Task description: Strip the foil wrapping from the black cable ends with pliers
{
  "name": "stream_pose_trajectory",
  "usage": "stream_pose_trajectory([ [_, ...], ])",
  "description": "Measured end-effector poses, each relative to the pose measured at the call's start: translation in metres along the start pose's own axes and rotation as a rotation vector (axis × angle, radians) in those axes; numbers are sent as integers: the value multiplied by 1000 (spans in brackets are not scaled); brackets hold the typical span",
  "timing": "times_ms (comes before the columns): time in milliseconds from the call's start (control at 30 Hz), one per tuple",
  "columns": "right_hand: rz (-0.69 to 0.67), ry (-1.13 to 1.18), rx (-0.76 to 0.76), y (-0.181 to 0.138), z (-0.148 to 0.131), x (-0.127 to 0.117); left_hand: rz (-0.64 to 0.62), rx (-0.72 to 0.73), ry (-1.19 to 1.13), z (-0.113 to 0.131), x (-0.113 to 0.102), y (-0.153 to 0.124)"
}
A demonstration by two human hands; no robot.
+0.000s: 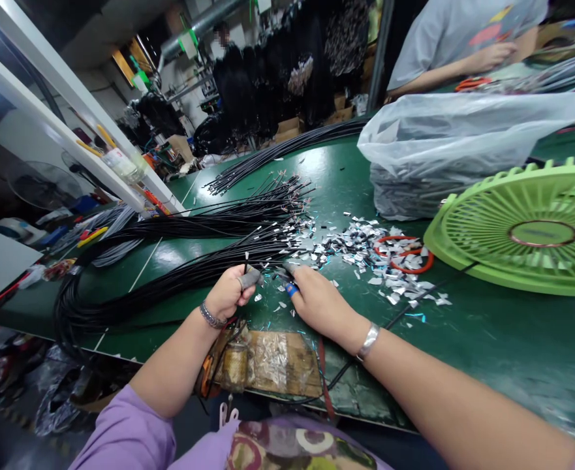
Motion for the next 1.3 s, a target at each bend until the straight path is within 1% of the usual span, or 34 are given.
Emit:
stream_pose_trajectory([
  [133, 45, -29, -115, -2, -8, 2, 4, -28, -64, -1, 1, 0],
  [267, 56, -67, -135, -2, -10, 2, -4, -40, -42, -3, 3, -1],
  [400, 7, -110, -121, -2, -10, 5, -36, -28, -25, -3, 6, -1],
  [600, -29, -152, -82, -1, -10, 6, -70, -27, -35, -3, 7, -1],
  [767, -112, -73, -54, 1, -10, 5, -81, -49, -30, -3, 8, -2],
  [900, -119, -9, -52, 4, -8, 3, -92, -53, -26, -4, 8, -1],
  [1067, -124, 0, -4, 4, -8, 2, -50, -51, 4, -3, 7, -1],
  [1300, -111, -45, -5, 2, -9, 4, -15, -14, 91, -1, 7, -1],
])
Point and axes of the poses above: each hand's wrist, its own y-axis towards the middle knuckle, its own x-axis out of the palm, z = x × y, the point moved 6 cm from there along y, towards the middle knuckle, and after that the axes turned 7 degrees about x, right-handed, at the moved point
